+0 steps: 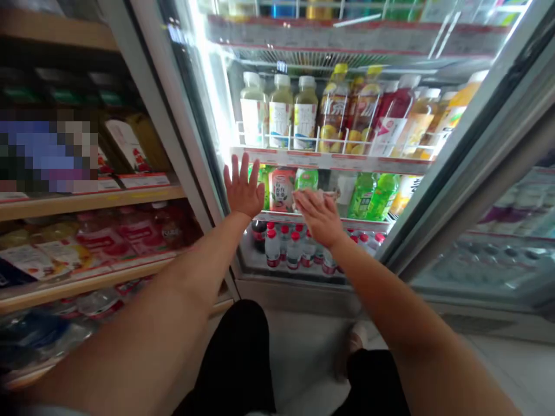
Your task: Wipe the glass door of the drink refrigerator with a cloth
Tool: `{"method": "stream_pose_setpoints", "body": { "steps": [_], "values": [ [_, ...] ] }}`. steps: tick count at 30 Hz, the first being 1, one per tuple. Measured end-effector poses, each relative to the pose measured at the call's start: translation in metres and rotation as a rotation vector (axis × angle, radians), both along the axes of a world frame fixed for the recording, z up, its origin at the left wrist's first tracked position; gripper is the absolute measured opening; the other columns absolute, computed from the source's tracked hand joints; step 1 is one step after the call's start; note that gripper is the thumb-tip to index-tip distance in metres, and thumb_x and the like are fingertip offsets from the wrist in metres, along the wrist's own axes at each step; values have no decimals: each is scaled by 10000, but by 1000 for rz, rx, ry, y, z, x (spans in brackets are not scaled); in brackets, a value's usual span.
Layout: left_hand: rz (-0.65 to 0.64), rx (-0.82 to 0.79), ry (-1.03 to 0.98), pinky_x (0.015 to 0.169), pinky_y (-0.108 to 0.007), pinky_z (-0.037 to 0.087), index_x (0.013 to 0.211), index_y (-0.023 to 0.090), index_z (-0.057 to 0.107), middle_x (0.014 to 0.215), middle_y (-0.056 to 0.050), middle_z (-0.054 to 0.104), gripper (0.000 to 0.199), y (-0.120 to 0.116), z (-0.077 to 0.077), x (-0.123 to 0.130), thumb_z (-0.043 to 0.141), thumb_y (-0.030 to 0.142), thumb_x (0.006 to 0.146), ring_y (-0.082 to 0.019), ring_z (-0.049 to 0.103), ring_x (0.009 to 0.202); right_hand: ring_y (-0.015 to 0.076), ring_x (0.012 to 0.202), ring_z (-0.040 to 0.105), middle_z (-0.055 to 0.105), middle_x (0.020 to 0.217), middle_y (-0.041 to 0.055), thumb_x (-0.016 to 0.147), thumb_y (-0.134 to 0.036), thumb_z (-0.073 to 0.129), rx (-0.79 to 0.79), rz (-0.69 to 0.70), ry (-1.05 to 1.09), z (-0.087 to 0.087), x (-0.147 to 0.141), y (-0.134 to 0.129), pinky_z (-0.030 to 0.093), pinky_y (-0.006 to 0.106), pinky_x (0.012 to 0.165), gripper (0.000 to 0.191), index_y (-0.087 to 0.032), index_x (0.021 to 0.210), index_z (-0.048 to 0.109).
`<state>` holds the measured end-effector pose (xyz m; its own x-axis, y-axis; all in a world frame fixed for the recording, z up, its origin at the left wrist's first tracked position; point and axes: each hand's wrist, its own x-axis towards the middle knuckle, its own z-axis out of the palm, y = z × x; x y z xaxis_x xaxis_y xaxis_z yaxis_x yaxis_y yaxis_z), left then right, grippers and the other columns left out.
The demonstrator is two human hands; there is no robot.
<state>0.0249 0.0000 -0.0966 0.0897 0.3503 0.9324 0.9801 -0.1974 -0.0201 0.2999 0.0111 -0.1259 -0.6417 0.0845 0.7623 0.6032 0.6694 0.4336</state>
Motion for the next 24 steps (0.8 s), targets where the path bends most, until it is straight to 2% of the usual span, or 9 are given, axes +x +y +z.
{"method": "stream_pose_setpoints", "body": {
  "steps": [2, 4, 10, 12, 15, 16, 17, 21, 24],
  "values": [
    [-23, 17, 14, 1306, -545, -80, 1612, 199, 366, 1709, -76, 249, 596, 3, -1, -2, 342, 436, 1066, -215, -107, 1593, 179, 1452, 480, 564, 1539, 4, 1004, -94, 485, -47, 54, -210, -20, 16, -1, 207, 379, 1234, 591, -285, 1562, 457],
    [-47, 45, 26, 1302, -534, -100, 1620, 199, 348, 1715, -79, 229, 614, 5, -1, -4, 330, 461, 1065, -211, -125, 1589, 162, 1448, 482, 568, 1535, -15, 1008, -81, 459, -49, 44, -265, -26, 34, 2, 186, 365, 1250, 572, -286, 1541, 486],
    [-102, 12, -35, 1301, -541, -115, 1619, 221, 353, 1715, -78, 235, 653, 5, -1, -5, 368, 535, 1047, -266, -50, 1603, 252, 1528, 378, 515, 1578, 67, 1041, -204, 443, 19, -227, 292, 4, 51, 17, 211, 467, 1250, 510, -256, 1546, 493],
    [-100, -4, -52, 1300, -556, -111, 1611, 215, 366, 1713, -76, 244, 664, 4, 0, -4, 353, 567, 1048, -288, -20, 1607, 240, 1519, 397, 525, 1569, 79, 1028, -171, 447, 39, -184, 195, 3, 49, 14, 198, 466, 1263, 537, -250, 1559, 471],
    [-84, -11, -75, 1306, -560, -92, 1596, 215, 387, 1709, -68, 261, 655, 2, 2, -1, 364, 566, 1044, -290, -1, 1609, 165, 1477, 455, 559, 1545, 10, 1019, -95, 437, 50, -34, -173, -3, 53, 8, 137, 392, 1297, 584, -287, 1570, 439],
    [-78, -9, -78, 1308, -558, -85, 1592, 215, 394, 1706, -71, 269, 644, 1, 2, 0, 381, 546, 1039, -286, -4, 1609, 155, 1472, 459, 561, 1543, -8, 1021, -85, 426, 45, -19, -208, -1, 56, 7, 129, 379, 1301, 586, -294, 1568, 441],
    [-72, -7, -73, 1309, -557, -79, 1590, 214, 397, 1703, -77, 275, 635, 1, 3, 0, 398, 519, 1033, -281, -10, 1608, 161, 1476, 453, 558, 1546, -13, 1028, -92, 418, 37, -36, -166, 4, 58, 8, 137, 382, 1301, 576, -296, 1566, 446],
    [-59, -23, -52, 1307, -568, -81, 1602, 211, 376, 1709, -78, 256, 630, 1, 3, 0, 415, 460, 1025, -268, -37, 1606, 261, 1539, 356, 477, 1609, 61, 1052, -199, 400, 16, -181, 351, 35, 54, 19, 264, 516, 1251, 536, -258, 1584, 428],
    [-67, -47, -68, 1305, -566, -99, 1602, 209, 376, 1719, -48, 230, 640, 1, 3, 0, 396, 510, 1038, -270, -45, 1608, 281, 1575, 272, 411, 1648, 82, 1047, -199, 382, -38, -187, 391, 34, 37, 17, 223, 565, 1257, 591, -247, 1634, 329]
  ]
}}
